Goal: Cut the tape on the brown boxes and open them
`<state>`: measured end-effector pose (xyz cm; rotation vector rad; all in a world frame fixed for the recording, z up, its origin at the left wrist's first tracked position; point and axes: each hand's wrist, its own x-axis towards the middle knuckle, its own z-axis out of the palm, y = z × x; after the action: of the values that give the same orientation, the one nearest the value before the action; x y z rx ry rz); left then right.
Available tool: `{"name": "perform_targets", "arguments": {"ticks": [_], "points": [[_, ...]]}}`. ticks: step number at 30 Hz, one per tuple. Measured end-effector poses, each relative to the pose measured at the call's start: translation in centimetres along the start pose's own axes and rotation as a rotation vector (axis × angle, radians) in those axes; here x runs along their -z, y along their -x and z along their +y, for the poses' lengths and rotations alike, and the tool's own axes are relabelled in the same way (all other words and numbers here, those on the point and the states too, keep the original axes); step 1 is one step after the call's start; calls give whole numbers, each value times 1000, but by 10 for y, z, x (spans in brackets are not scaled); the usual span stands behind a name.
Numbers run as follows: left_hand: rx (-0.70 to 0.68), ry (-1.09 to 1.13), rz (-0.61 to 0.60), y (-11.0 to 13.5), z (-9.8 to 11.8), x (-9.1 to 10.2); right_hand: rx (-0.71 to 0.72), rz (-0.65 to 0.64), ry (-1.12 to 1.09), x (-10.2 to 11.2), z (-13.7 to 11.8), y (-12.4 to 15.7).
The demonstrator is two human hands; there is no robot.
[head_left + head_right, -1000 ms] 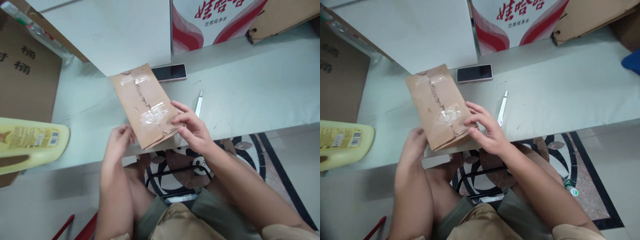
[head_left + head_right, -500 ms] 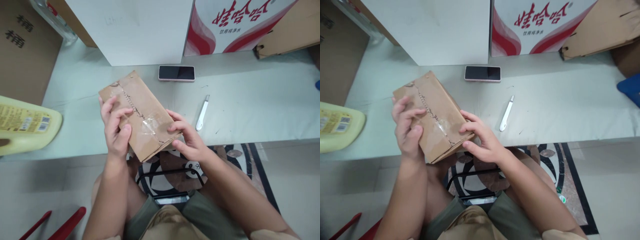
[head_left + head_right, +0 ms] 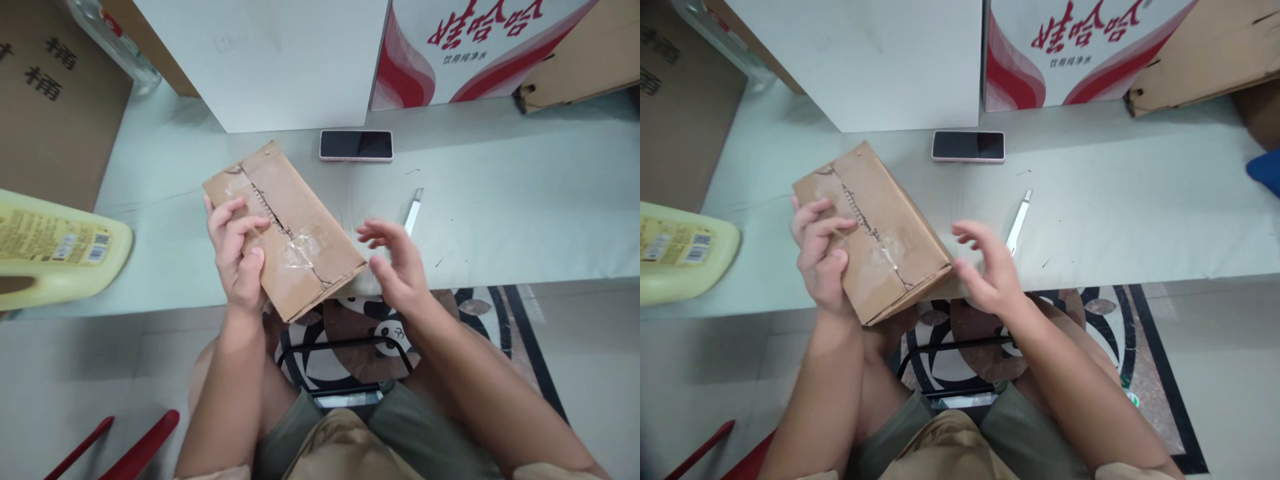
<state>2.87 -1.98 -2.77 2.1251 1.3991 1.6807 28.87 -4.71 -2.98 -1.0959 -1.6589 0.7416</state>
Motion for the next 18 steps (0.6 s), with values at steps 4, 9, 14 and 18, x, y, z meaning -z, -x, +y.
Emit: {"name": "perform_targets", "arguments": {"ticks": [4, 9, 14, 18], "points": [[-56, -4, -13, 1, -5, 1, -538, 87, 591, 21, 6, -10], [-39, 19, 8, 1, -3, -1, -703, -201, 872, 36, 12, -17], [73, -36, 28, 1, 4, -3, -697, -113, 562, 37, 12, -19], [43, 1, 10, 1, 8, -4, -530, 62, -213, 36, 7, -20]]}}
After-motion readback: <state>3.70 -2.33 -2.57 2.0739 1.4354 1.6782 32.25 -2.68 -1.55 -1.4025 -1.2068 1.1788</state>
